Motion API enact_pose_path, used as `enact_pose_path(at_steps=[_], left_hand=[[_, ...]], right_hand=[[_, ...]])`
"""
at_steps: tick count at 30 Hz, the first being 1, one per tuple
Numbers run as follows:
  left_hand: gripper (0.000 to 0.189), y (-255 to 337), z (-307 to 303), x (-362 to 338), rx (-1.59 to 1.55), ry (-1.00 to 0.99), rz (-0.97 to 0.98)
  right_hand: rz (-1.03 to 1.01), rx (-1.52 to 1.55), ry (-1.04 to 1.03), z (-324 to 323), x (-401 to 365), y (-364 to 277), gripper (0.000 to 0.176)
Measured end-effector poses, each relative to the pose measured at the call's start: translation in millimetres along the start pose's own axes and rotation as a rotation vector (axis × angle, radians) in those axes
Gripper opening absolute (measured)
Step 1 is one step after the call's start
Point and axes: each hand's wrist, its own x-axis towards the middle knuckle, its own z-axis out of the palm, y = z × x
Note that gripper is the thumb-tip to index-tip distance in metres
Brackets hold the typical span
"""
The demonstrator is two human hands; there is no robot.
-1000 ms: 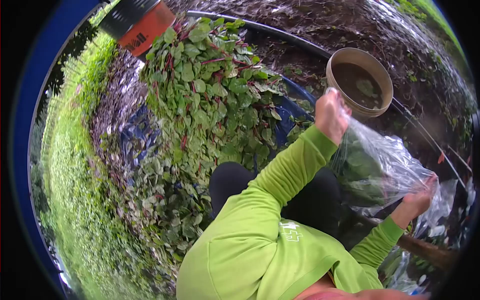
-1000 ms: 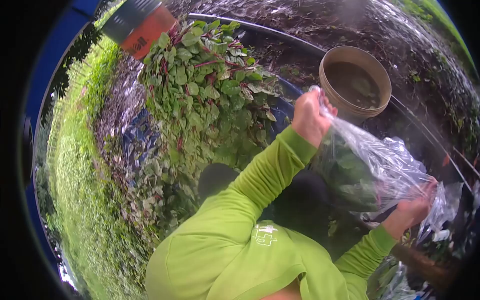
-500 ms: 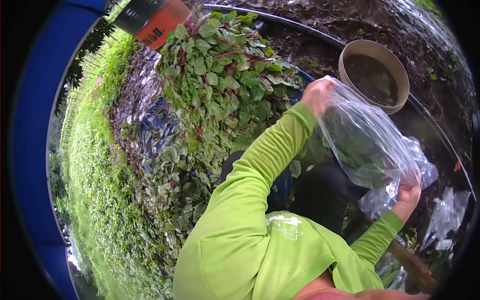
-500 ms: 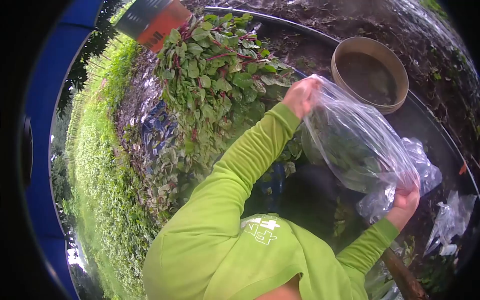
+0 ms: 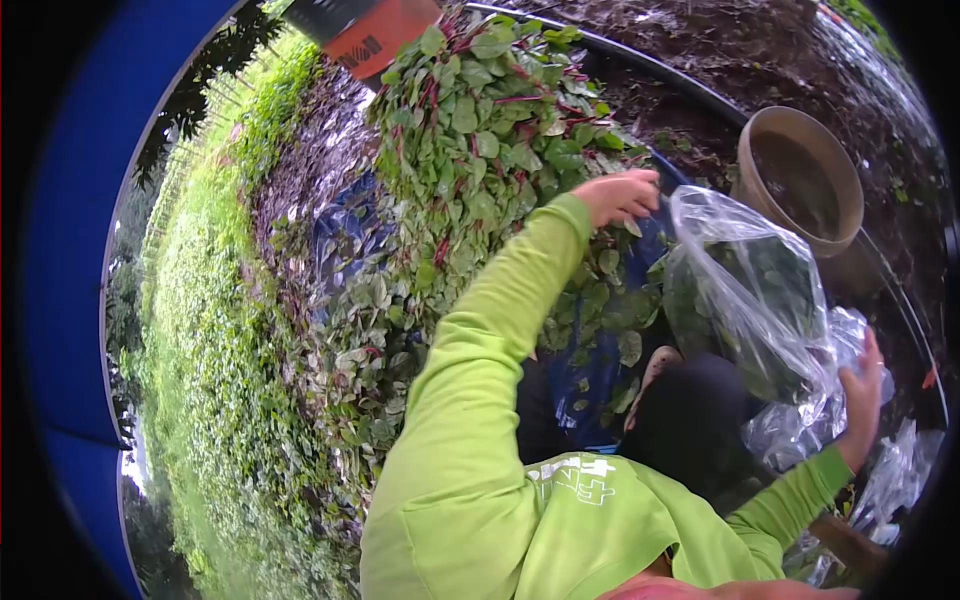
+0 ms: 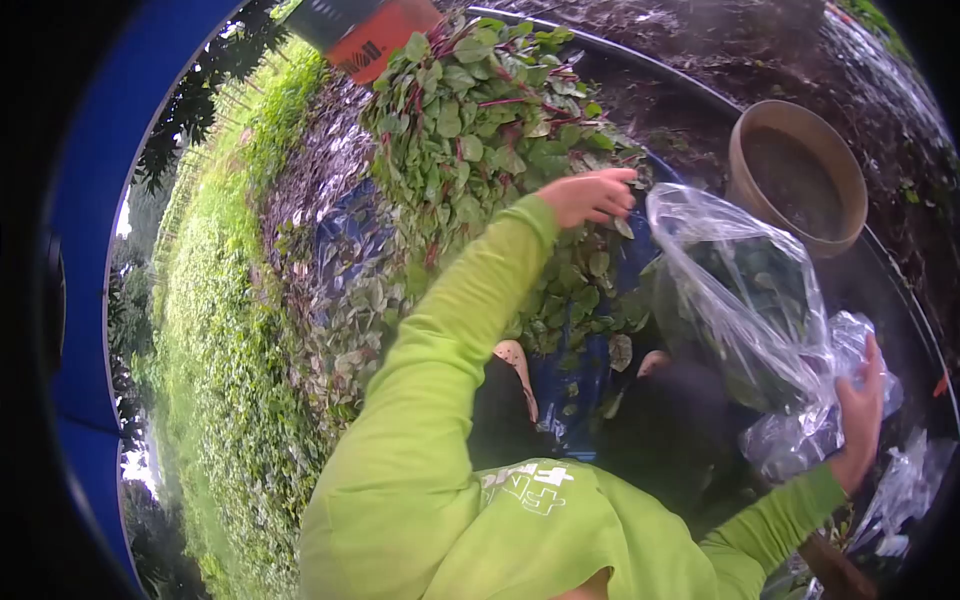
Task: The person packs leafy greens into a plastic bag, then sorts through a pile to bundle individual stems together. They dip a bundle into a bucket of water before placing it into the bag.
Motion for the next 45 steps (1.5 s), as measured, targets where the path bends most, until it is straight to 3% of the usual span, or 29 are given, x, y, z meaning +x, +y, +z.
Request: enact_pose_path(at_steps=[1, 2, 3, 5, 6, 7, 8, 9, 11, 12, 13, 15, 16, 17, 19, 21, 22, 23, 24, 26, 29, 31, 33, 35, 36, 38, 41, 43, 45], left_hand=[[0.077, 3, -21, -27, 0.199, 0.096, -0.035], [0.073, 16, -35, -59, 0.377, 0.289, -0.106], [0.069, -7, -78, -63, 0.448, 0.44, -0.037], [0.046, -37, -165, -75, 0.281, 0.685, 0.223], [0.038, -42, -207, -85, 0.527, 0.906, 0.394], [0.039, -50, -250, -85, 0.621, 1.138, 0.567], [0.039, -50, -291, -93, 0.742, 1.288, 0.51], [0.041, -54, -335, -95, 0.875, 1.435, 0.523], [0.047, -40, -389, -107, 0.98, 1.591, 0.422], [0.05, -25, -396, -114, 0.924, 1.635, 0.268], [0.053, -21, -421, -115, 1.017, 1.664, 0.239], [0.058, -6, -455, -113, 1.043, 1.698, 0.377], [0.06, 8, -468, -114, 1.073, 1.667, 0.266], [0.062, 16, -483, -111, 1.1, 1.63, 0.155], [0.067, 18, -529, -94, 1.171, 1.6, 0.197], [0.074, 28, -582, -74, 1.179, 1.579, 0.172], [0.076, 35, -607, -60, 1.148, 1.569, 0.127], [0.079, 43, -624, -47, 1.119, 1.558, 0.085], [0.082, 58, -631, -37, 1.092, 1.531, 0.032], [0.08, 89, -611, -21, 1.14, 1.573, -0.104], [0.076, 98, -631, 17, 1.187, 1.665, -0.182], [0.078, 87, -634, 32, 1.104, 1.617, -0.249], [0.084, 76, -655, 49, 0.978, 1.422, -0.427], [0.1, 54, -724, 63, 0.925, 1.356, -0.387], [0.104, 68, -703, 53, 1.087, 1.211, -0.455], [0.105, 84, -680, 47, 1.277, 1.042, -0.512], [0.094, 76, -677, 57, 0.965, 1.135, -0.415], [0.087, 75, -668, 61, 0.687, 1.136, -0.317], [0.08, 78, -645, 59, 0.43, 1.088, -0.241]], right_hand=[[-0.295, -0.287, -0.033, -20, 0, -43, 0.083], [-0.347, -0.315, 0.026, -23, -2, -84, 0.084], [-0.509, -0.446, 0.13, -19, 5, -149, 0.083], [-0.657, -0.279, 0.133, 15, 35, -243, 0.076], [-0.724, -0.155, 0.125, 43, 58, -279, 0.071], [-0.657, -0.015, 0.097, 79, 81, -316, 0.061], [-0.757, 0.103, 0.0, 117, 116, -336, 0.054], [-0.648, 0.298, -0.186, 160, 151, -356, 0.055], [-0.562, 0.345, -0.361, 252, 238, -380, 0.076], [-0.542, 0.294, -0.338, 293, 276, -394, 0.084], [-0.492, 0.308, -0.394, 325, 306, -413, 0.087], [-0.349, 0.506, -0.431, 385, 358, -441, 0.087], [-0.363, 0.592, -0.421, 418, 389, -449, 0.087], [-0.156, 0.942, -0.462, 430, 399, -472, 0.059], [-1.106, 0.137, 0.049, 525, 502, -453, 0.053], [-0.329, 0.849, -0.477, 499, 451, -513, 0.049], [-0.947, 0.384, -0.017, 593, 540, -493, 0.047], [-1.104, 0.242, 0.261, 607, 544, -496, 0.045], [-0.826, 0.429, -0.037, 577, 507, -516, 0.058], [-0.582, 0.603, -0.292, 556, 485, -535, 0.064], [-0.526, 0.568, -0.525, 642, 527, -499, 0.051], [-0.545, 0.838, -0.601, 676, 523, -474, 0.077], [-0.563, 0.753, -0.637, 672, 523, -461, 0.08], [-0.445, 0.694, -0.744, 628, 509, -469, 0.085], [-0.354, 0.674, -0.813, 608, 505, -477, 0.088], [-0.298, 0.68, -0.732, 623, 518, -482, 0.095], [-0.282, 0.663, -0.498, 662, 514, -480, 0.103], [-0.261, 0.788, -0.625, 663, 505, -457, 0.084], [-0.26, 0.616, -0.618, 644, 495, -453, 0.076]])
